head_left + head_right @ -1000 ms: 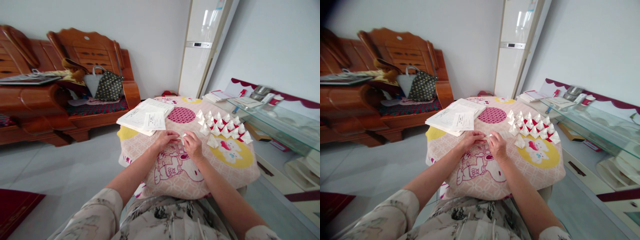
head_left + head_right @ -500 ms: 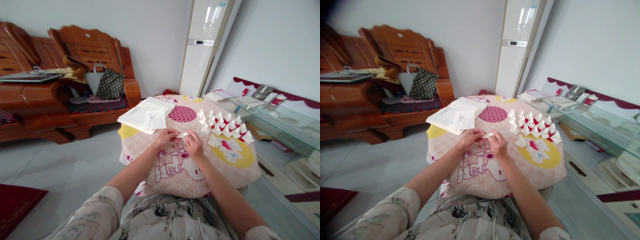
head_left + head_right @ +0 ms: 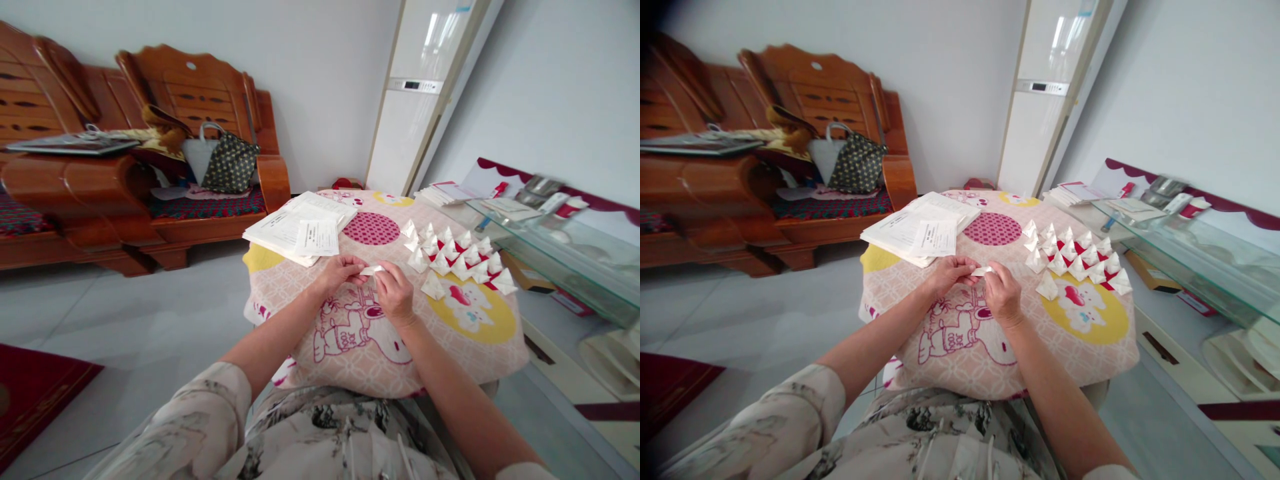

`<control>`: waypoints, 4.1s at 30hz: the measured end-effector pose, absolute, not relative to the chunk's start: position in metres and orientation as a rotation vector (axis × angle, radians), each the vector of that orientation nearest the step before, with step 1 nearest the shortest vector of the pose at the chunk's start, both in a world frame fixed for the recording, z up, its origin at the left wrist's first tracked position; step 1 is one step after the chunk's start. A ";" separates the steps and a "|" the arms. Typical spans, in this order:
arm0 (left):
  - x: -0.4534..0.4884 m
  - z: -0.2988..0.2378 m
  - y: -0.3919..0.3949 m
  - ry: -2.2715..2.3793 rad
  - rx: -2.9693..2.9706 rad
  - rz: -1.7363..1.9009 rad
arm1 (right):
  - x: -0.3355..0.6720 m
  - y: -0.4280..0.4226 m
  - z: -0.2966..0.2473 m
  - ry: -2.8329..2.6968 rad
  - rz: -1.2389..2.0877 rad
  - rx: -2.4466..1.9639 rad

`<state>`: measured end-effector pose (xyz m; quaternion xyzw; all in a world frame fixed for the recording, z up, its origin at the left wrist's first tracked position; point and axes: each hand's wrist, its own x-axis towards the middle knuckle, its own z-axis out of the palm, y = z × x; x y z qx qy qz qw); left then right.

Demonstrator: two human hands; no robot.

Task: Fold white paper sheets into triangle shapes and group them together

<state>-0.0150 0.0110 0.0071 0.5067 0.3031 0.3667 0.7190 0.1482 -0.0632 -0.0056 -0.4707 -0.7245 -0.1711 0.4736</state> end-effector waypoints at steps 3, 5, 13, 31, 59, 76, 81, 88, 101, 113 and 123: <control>-0.015 0.011 0.008 0.653 1.158 0.825 | 0.149 -0.063 -0.006 -1.760 -0.415 -1.154; -0.014 0.013 0.006 0.645 1.179 0.840 | 0.149 -0.063 -0.006 -1.756 -0.432 -1.144; -0.011 0.013 0.006 0.691 1.187 0.905 | 0.150 -0.061 -0.009 -1.755 -0.457 -1.118; -0.015 0.006 0.009 0.942 2.016 0.861 | 0.155 -0.059 -0.006 -1.749 -0.166 -1.154; -0.006 0.013 -0.003 0.840 2.088 0.921 | 0.157 -0.050 -0.009 -1.273 0.650 -1.229; 0.011 0.009 -0.011 1.157 2.197 0.888 | 0.153 -0.054 -0.004 -1.250 0.708 -1.267; 0.008 0.008 -0.013 1.156 2.312 0.968 | 0.152 -0.053 -0.005 -1.327 0.508 -1.348; 0.007 0.006 -0.018 1.137 2.455 1.003 | 0.149 -0.055 -0.003 -1.301 0.448 -1.396; 0.005 0.009 -0.016 1.163 2.391 1.076 | 0.156 -0.052 -0.010 -1.234 0.600 -1.285; 0.004 0.010 -0.017 1.118 2.465 1.080 | 0.159 -0.049 -0.010 -1.030 0.702 -1.285; 0.004 0.009 -0.017 1.125 2.486 1.036 | 0.158 -0.052 -0.010 -0.901 0.866 -1.452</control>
